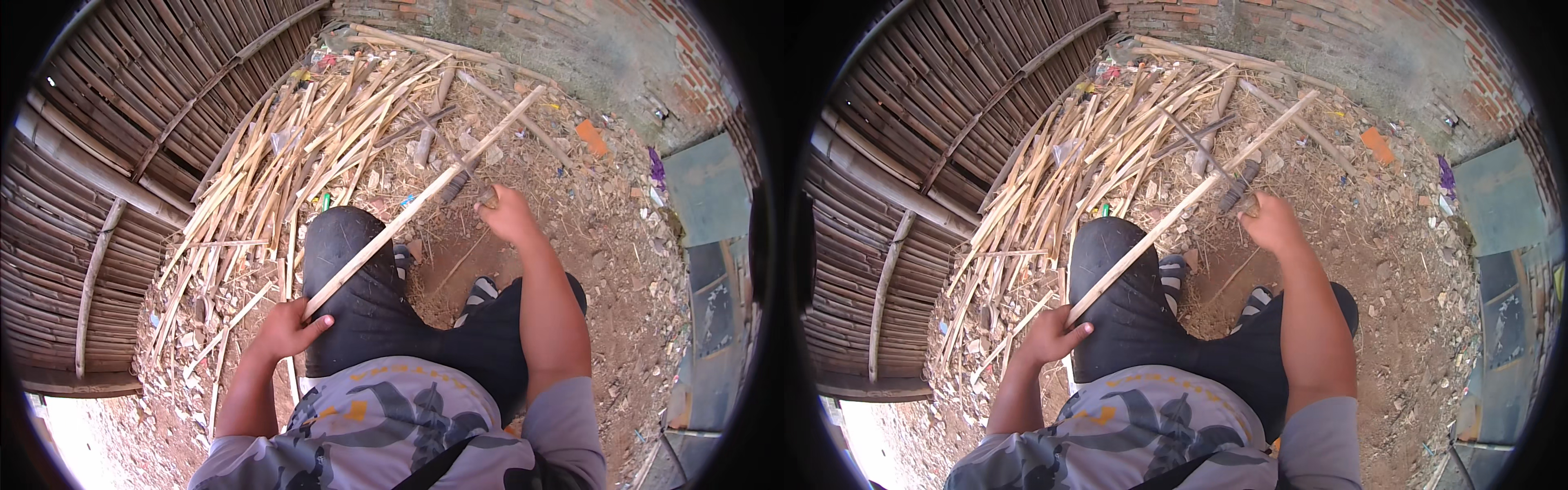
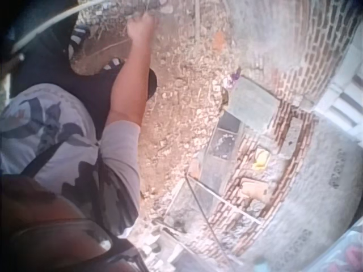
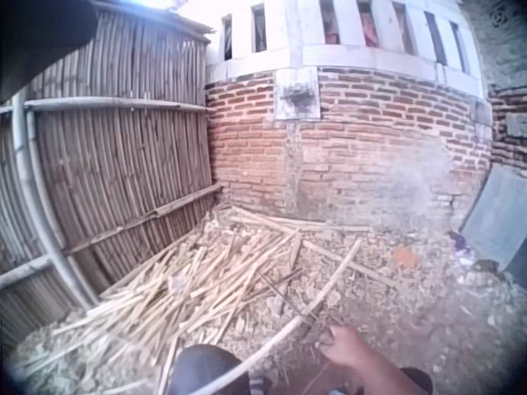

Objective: The person shapes a thin strip of bamboo by shaving off excess material with a blade held in their right hand while supporting the strip with their left hand and lap.

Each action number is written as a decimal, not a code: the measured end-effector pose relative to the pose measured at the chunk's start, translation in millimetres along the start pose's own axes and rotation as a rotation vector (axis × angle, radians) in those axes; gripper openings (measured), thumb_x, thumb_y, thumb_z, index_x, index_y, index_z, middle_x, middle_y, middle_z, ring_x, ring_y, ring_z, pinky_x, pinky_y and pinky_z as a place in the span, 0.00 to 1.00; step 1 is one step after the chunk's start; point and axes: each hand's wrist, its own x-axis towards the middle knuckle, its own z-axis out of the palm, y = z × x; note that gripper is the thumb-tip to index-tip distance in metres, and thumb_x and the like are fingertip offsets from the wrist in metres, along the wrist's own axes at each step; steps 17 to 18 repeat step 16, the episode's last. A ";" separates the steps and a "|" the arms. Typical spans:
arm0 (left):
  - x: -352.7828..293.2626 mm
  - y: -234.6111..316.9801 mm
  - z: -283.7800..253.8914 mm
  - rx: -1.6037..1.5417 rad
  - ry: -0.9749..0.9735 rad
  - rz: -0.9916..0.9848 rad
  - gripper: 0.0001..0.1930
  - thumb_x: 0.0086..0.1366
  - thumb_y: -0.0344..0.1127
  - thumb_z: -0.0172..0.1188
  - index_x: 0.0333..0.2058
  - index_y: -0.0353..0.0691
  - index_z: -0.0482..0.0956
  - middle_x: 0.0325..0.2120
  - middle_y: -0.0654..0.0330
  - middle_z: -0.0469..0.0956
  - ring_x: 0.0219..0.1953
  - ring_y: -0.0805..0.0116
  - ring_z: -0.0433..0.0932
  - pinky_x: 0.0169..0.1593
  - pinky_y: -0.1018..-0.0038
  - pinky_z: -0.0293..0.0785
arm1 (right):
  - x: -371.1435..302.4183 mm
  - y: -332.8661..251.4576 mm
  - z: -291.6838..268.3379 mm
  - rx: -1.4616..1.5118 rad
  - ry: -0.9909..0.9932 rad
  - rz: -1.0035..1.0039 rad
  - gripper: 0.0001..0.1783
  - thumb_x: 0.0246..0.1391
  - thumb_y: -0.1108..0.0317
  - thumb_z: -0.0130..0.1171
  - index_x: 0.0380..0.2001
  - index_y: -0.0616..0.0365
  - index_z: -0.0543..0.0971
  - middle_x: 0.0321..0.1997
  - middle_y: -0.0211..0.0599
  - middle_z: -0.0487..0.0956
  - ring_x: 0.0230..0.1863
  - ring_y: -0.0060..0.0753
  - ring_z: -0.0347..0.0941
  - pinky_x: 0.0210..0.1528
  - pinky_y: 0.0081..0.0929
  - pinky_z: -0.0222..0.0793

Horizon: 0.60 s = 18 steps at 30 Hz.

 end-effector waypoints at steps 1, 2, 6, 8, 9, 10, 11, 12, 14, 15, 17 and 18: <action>1.8 -0.3 -0.3 0.007 0.004 0.003 0.32 0.60 0.63 0.66 0.25 0.34 0.74 0.18 0.48 0.75 0.24 0.49 0.78 0.31 0.58 0.72 | -3.7 -2.5 2.0 0.017 0.000 -0.029 0.17 0.53 0.61 0.68 0.40 0.62 0.79 0.32 0.51 0.82 0.34 0.52 0.80 0.40 0.43 0.74; 2.6 -1.3 1.2 0.011 0.005 0.002 0.32 0.60 0.64 0.66 0.25 0.34 0.74 0.19 0.48 0.76 0.24 0.49 0.79 0.31 0.58 0.72 | -10.6 -11.4 8.4 0.017 -0.045 -0.091 0.17 0.53 0.61 0.67 0.39 0.61 0.79 0.32 0.51 0.82 0.34 0.52 0.80 0.40 0.43 0.74; 3.1 -6.6 4.2 0.009 -0.002 0.007 0.33 0.58 0.65 0.67 0.25 0.34 0.75 0.20 0.48 0.76 0.25 0.50 0.80 0.32 0.59 0.73 | -30.8 -52.6 25.6 -0.204 -0.246 -0.378 0.16 0.53 0.60 0.67 0.38 0.61 0.79 0.31 0.52 0.82 0.33 0.52 0.80 0.40 0.43 0.75; 0.6 -5.1 2.0 0.005 -0.006 -0.011 0.33 0.58 0.65 0.68 0.26 0.34 0.75 0.20 0.47 0.77 0.26 0.50 0.80 0.33 0.59 0.74 | -31.2 -61.5 16.6 -0.348 -0.298 -0.474 0.18 0.51 0.59 0.68 0.39 0.61 0.80 0.29 0.51 0.81 0.32 0.50 0.80 0.41 0.42 0.75; -0.6 -2.9 -0.2 0.011 -0.018 -0.015 0.33 0.58 0.65 0.68 0.26 0.33 0.75 0.20 0.47 0.77 0.27 0.50 0.80 0.33 0.59 0.74 | -27.7 -50.1 13.9 -0.225 -0.290 -0.357 0.18 0.51 0.60 0.68 0.40 0.61 0.80 0.31 0.51 0.82 0.34 0.51 0.80 0.41 0.42 0.75; -2.5 -1.2 0.1 0.006 -0.022 -0.030 0.32 0.58 0.64 0.68 0.27 0.33 0.76 0.21 0.47 0.77 0.27 0.48 0.81 0.34 0.58 0.74 | -18.4 -32.8 13.0 -0.102 -0.282 -0.241 0.18 0.51 0.61 0.68 0.40 0.62 0.79 0.32 0.51 0.82 0.35 0.52 0.81 0.41 0.42 0.75; -1.7 0.7 0.0 0.005 -0.023 -0.039 0.32 0.58 0.64 0.68 0.27 0.33 0.76 0.21 0.46 0.77 0.28 0.46 0.81 0.34 0.58 0.75 | -9.8 -17.9 12.2 0.022 -0.265 -0.124 0.19 0.50 0.61 0.68 0.41 0.62 0.79 0.33 0.51 0.83 0.37 0.53 0.81 0.42 0.43 0.75; 0.7 2.1 0.8 -0.005 -0.019 -0.043 0.32 0.59 0.64 0.68 0.28 0.33 0.76 0.21 0.45 0.78 0.28 0.44 0.81 0.34 0.57 0.76 | -2.8 -6.4 8.1 0.041 -0.180 -0.067 0.20 0.50 0.61 0.68 0.42 0.62 0.80 0.35 0.51 0.83 0.38 0.52 0.81 0.43 0.42 0.75; 2.4 2.6 0.6 -0.001 -0.022 -0.045 0.32 0.59 0.64 0.67 0.29 0.33 0.76 0.22 0.45 0.78 0.29 0.44 0.81 0.35 0.57 0.76 | 4.6 4.8 0.5 0.080 -0.015 0.048 0.22 0.50 0.60 0.69 0.45 0.62 0.80 0.39 0.52 0.84 0.42 0.49 0.82 0.46 0.40 0.75; 2.4 2.1 0.9 0.001 -0.027 -0.048 0.32 0.59 0.64 0.67 0.29 0.33 0.77 0.22 0.44 0.78 0.29 0.43 0.82 0.35 0.57 0.76 | 4.1 4.4 0.2 0.054 -0.030 0.046 0.23 0.50 0.59 0.69 0.48 0.60 0.80 0.40 0.53 0.84 0.44 0.48 0.82 0.48 0.39 0.75; 4.4 3.2 1.0 0.000 -0.028 -0.042 0.32 0.59 0.64 0.67 0.29 0.33 0.77 0.22 0.44 0.78 0.29 0.43 0.82 0.35 0.57 0.76 | 1.6 2.6 2.6 0.028 -0.044 0.045 0.25 0.51 0.58 0.70 0.50 0.58 0.80 0.42 0.54 0.84 0.46 0.47 0.83 0.51 0.38 0.75; 4.4 3.2 1.0 0.000 -0.028 -0.042 0.32 0.59 0.64 0.67 0.29 0.33 0.77 0.22 0.44 0.78 0.29 0.43 0.82 0.35 0.57 0.76 | 1.6 2.6 2.6 0.028 -0.044 0.045 0.25 0.51 0.58 0.70 0.50 0.58 0.80 0.42 0.54 0.84 0.46 0.47 0.83 0.51 0.38 0.75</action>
